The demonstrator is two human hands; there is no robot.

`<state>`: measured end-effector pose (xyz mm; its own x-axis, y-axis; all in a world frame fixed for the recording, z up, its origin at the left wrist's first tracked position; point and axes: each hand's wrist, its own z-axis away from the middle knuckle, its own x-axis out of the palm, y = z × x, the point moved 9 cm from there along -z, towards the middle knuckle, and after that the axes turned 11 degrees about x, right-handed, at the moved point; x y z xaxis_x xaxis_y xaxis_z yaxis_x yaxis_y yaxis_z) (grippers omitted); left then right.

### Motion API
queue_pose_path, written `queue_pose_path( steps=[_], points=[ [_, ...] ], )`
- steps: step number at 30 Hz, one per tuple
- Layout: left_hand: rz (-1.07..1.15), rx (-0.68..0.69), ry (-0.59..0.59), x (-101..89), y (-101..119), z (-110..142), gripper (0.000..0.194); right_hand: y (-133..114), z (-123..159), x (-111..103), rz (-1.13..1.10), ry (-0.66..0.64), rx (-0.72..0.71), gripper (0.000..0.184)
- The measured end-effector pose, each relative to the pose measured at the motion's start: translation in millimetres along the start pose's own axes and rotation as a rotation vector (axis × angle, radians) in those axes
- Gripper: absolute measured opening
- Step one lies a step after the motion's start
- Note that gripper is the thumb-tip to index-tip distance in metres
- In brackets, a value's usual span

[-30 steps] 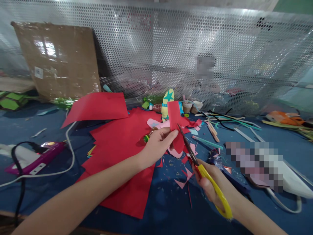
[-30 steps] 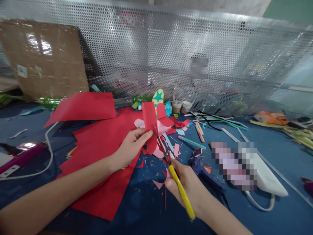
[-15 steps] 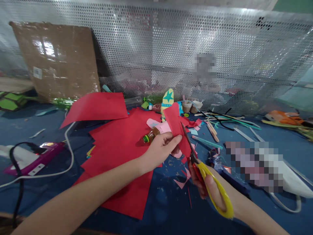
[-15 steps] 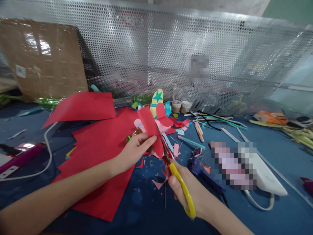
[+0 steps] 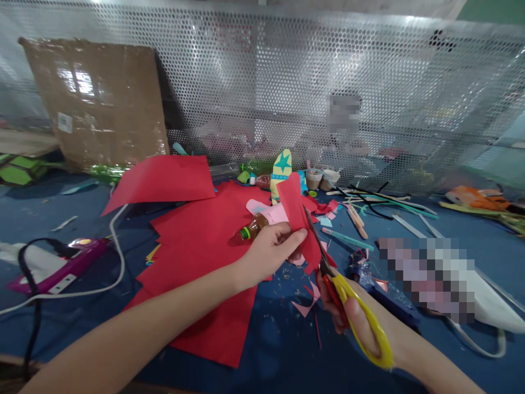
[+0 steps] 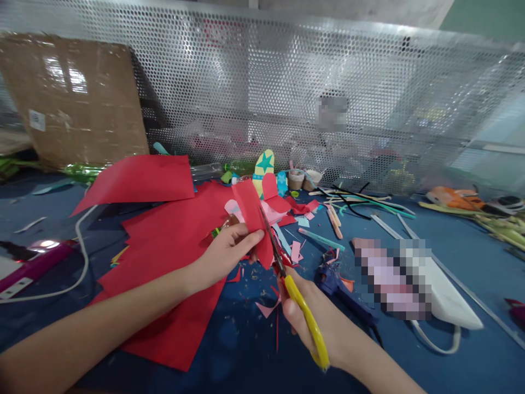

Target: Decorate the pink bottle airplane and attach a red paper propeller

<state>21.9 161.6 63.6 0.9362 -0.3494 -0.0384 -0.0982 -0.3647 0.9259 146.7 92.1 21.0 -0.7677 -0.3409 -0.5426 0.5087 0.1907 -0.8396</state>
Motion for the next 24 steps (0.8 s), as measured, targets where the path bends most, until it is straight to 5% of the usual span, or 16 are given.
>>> queue_pose_path(
  steps=[5,24],
  points=[
    [0.005,-0.001,-0.016,1.6,0.4,0.5,0.037,7.4,-0.2,8.7,-0.093,-0.11,0.029,0.052],
    [0.004,0.016,-0.031,6.8,-3.6,2.2,0.044,14.1,-8.2,15.2,-0.262,-0.052,0.102,0.062]
  ],
)
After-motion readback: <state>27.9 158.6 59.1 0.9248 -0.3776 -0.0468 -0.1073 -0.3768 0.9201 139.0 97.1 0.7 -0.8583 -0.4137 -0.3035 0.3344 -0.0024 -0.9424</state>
